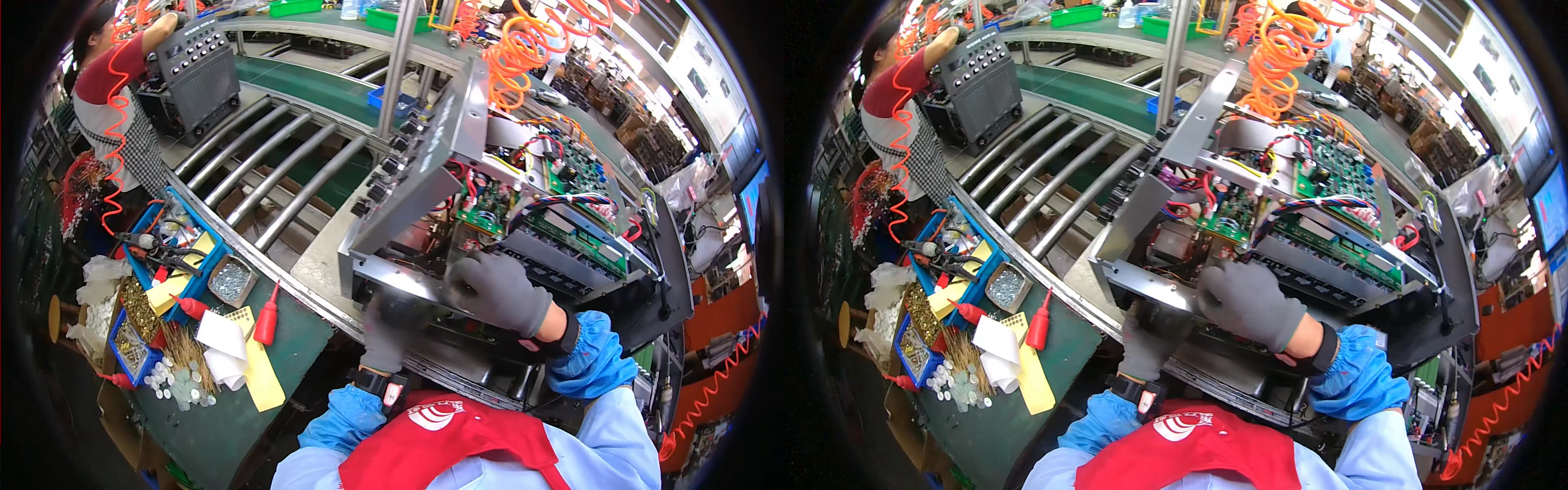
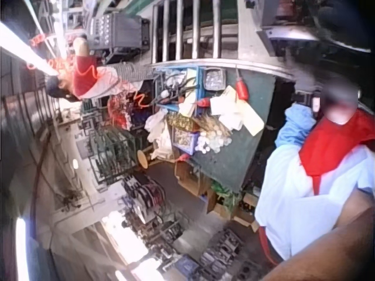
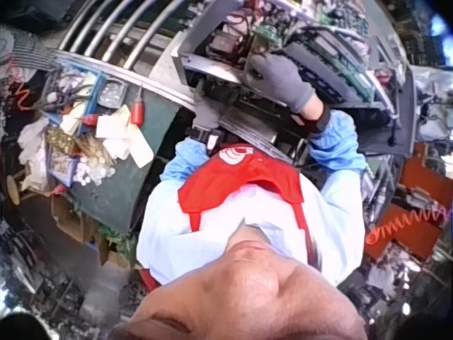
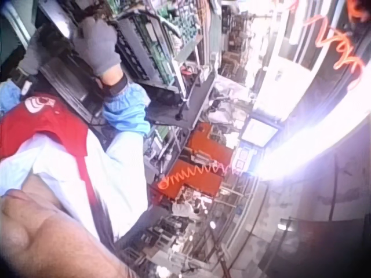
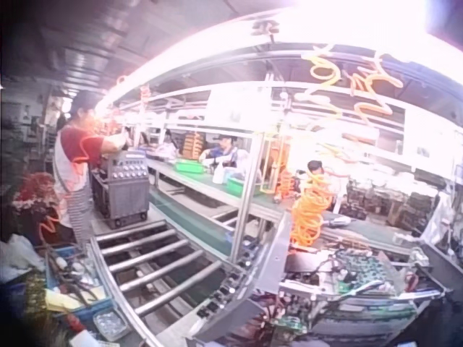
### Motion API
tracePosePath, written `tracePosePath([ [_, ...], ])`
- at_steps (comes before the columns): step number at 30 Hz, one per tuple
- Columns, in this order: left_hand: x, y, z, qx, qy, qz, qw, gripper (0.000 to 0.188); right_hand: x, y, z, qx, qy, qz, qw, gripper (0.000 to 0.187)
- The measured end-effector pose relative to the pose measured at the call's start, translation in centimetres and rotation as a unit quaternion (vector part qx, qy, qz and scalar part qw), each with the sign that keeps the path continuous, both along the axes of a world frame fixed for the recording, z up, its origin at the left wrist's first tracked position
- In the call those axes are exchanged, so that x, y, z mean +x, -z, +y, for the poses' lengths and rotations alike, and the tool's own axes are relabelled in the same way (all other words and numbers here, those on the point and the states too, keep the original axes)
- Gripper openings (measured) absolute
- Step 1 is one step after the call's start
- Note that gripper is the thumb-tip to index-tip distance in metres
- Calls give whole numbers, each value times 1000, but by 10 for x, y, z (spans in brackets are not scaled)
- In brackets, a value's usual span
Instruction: Assembling the internal wiring and components of an industrial electrical unit, possibly a welding machine.
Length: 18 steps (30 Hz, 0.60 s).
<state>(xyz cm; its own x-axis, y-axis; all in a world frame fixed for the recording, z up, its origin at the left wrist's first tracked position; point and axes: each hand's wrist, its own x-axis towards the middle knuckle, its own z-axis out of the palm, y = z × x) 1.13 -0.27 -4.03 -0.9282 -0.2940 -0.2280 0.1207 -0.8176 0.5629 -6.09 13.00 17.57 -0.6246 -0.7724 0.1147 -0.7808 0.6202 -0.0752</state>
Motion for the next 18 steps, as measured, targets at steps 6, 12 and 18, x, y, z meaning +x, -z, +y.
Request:
tracePosePath([
  [6, -5, 6, -16, 329, 121, 25, 936, 43, -22, 15, -66, -50, -62, -43, 996, 14],
  [12, 5, 106, 7, -212, -7, 61, 975, 44, -13, 16, -82, -9, -94, -81, 992, 25],
  [18, 10, -8, -5, 286, 105, 37, 952, 37, -25, 35, -64, -5, -113, 5, 994, 18],
])
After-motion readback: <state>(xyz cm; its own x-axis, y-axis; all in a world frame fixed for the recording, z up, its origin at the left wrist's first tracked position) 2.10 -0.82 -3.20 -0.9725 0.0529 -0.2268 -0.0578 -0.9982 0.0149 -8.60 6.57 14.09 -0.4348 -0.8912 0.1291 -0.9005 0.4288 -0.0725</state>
